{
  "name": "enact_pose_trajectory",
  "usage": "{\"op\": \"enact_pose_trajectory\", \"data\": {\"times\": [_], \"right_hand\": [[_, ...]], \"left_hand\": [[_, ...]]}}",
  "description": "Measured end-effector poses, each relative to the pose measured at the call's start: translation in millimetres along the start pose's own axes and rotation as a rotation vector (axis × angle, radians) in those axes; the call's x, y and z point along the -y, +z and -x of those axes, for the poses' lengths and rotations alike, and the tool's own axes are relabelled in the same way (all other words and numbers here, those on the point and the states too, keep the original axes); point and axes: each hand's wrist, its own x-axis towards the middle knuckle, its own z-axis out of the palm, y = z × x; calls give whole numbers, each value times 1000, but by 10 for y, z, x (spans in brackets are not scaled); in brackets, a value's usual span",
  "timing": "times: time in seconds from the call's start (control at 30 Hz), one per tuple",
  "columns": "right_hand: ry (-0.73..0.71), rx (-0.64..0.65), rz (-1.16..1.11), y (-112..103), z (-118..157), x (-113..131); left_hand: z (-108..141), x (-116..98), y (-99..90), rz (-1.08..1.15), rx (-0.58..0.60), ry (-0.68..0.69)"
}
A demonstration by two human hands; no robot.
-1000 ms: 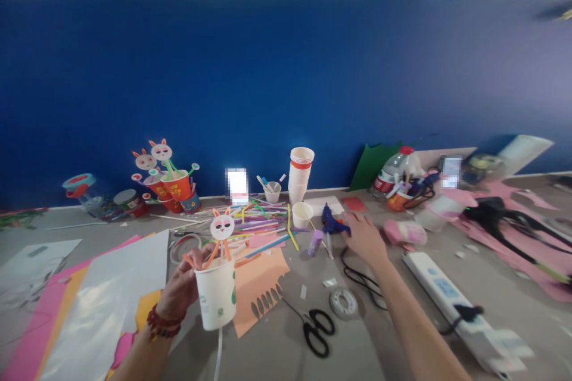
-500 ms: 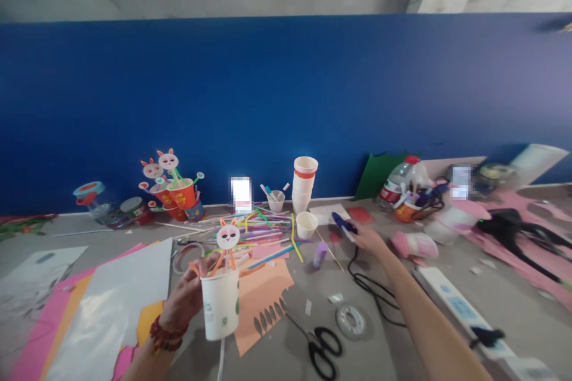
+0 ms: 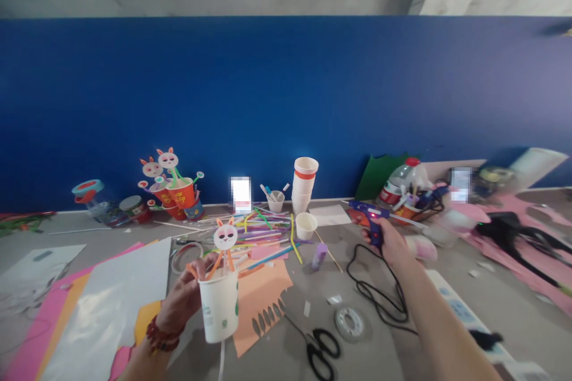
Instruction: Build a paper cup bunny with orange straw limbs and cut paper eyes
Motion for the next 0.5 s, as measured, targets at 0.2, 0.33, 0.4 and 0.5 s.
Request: {"op": "enact_pose_trajectory", "data": {"times": [0.2, 0.33, 0.4, 0.5], "right_hand": [[-6, 112, -180, -33, 608, 480], [-18, 256, -320, 139, 950, 581], [-8, 344, -295, 262, 1107, 562], [32, 517, -211, 440, 1301, 516]], "left_hand": [[19, -39, 9, -47, 57, 7], [24, -39, 24, -78, 111, 32], [27, -43, 50, -94, 135, 50], [28, -60, 94, -109, 163, 71]]}}
